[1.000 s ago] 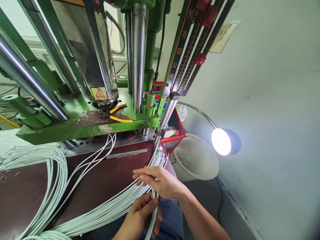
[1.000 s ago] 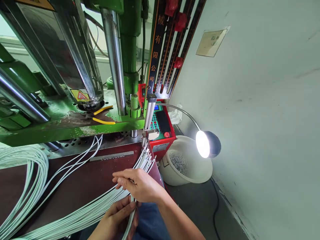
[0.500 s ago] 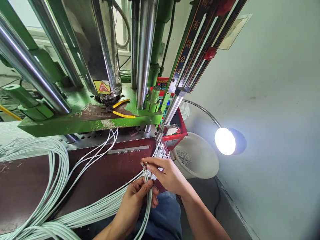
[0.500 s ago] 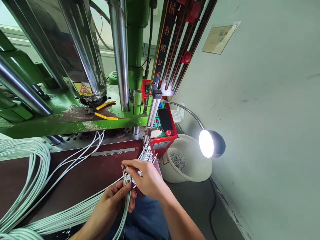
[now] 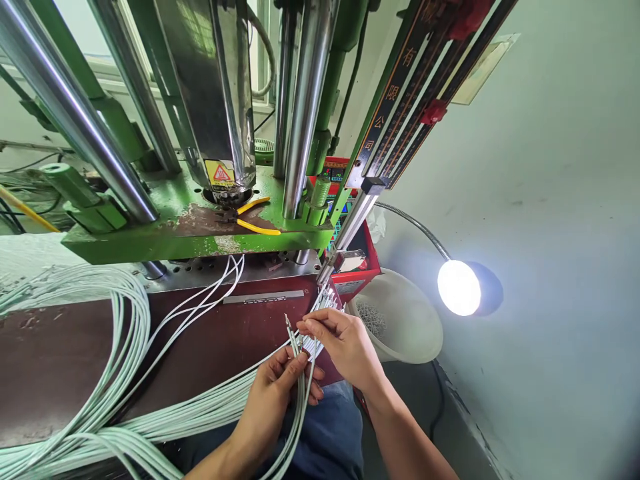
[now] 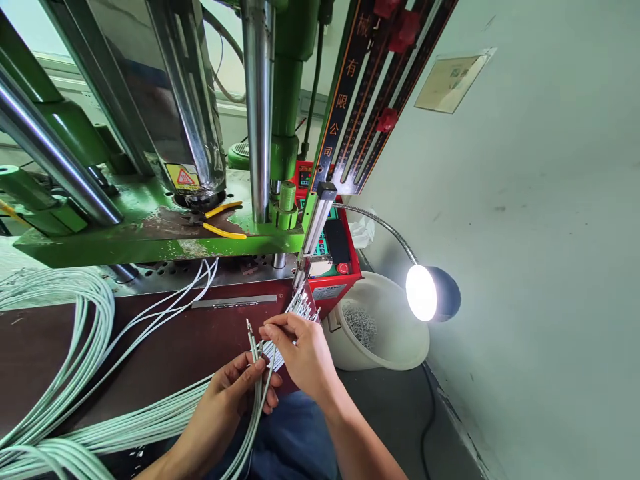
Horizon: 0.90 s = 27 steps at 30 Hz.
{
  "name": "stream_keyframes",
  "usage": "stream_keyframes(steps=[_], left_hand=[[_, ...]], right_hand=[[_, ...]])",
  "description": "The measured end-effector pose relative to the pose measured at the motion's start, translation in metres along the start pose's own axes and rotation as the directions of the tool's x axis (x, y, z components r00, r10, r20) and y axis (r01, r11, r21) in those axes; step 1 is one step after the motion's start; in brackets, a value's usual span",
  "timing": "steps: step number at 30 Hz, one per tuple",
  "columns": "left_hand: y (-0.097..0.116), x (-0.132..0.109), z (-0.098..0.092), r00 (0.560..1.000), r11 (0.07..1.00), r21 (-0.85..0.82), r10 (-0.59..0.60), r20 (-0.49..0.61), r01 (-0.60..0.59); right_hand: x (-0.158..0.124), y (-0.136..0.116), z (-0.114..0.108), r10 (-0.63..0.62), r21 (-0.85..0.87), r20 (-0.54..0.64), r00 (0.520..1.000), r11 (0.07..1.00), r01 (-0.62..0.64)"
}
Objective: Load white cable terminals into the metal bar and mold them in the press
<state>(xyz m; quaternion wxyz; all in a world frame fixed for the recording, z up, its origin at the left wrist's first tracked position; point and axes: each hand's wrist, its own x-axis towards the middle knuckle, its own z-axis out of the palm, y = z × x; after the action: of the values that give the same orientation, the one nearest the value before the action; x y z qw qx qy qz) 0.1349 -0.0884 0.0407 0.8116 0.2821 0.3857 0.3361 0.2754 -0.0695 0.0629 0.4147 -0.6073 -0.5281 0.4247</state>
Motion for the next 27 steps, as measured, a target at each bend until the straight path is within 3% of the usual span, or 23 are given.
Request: stream_keyframes(steps=[5,10,12,17,20,23,25,27], left_hand=[[0.001,0.001,-0.003,0.999,1.000,-0.011,-0.005,0.037,0.006],[-0.009,0.003,-0.011,0.988,0.992,0.109,-0.078,0.131,0.063],[-0.011,0.002,-0.011,0.983,0.989,0.113,-0.114,0.143,0.098],[-0.006,0.000,-0.009,0.991,0.997,0.011,-0.080,0.106,0.079],[0.000,0.003,-0.013,0.991,0.998,-0.029,-0.051,0.121,0.055],[0.006,0.003,-0.019,0.995,0.999,-0.020,-0.029,0.096,0.031],[0.010,0.001,-0.022,0.998,0.999,-0.033,-0.029,0.054,0.030],[0.014,-0.002,-0.025,1.000,0.998,-0.051,-0.025,0.004,0.025]], right_hand=[[-0.006,0.010,0.004,0.139,0.092,0.197,0.970,0.983,-0.160],[0.002,0.008,0.002,0.001,0.186,0.264,0.964,0.981,-0.052],[0.003,0.003,0.000,-0.025,0.117,0.310,0.950,0.993,-0.012],[-0.001,-0.006,-0.001,0.098,-0.079,0.443,0.891,0.994,-0.070],[-0.003,-0.012,-0.001,0.037,-0.138,0.454,0.890,0.990,0.030],[0.009,-0.015,0.001,0.013,-0.203,0.544,0.839,0.972,0.116],[0.027,-0.014,0.007,-0.057,-0.292,0.477,0.877,0.931,0.220],[0.052,-0.008,0.018,-0.197,-0.442,0.351,0.915,0.827,0.347]])
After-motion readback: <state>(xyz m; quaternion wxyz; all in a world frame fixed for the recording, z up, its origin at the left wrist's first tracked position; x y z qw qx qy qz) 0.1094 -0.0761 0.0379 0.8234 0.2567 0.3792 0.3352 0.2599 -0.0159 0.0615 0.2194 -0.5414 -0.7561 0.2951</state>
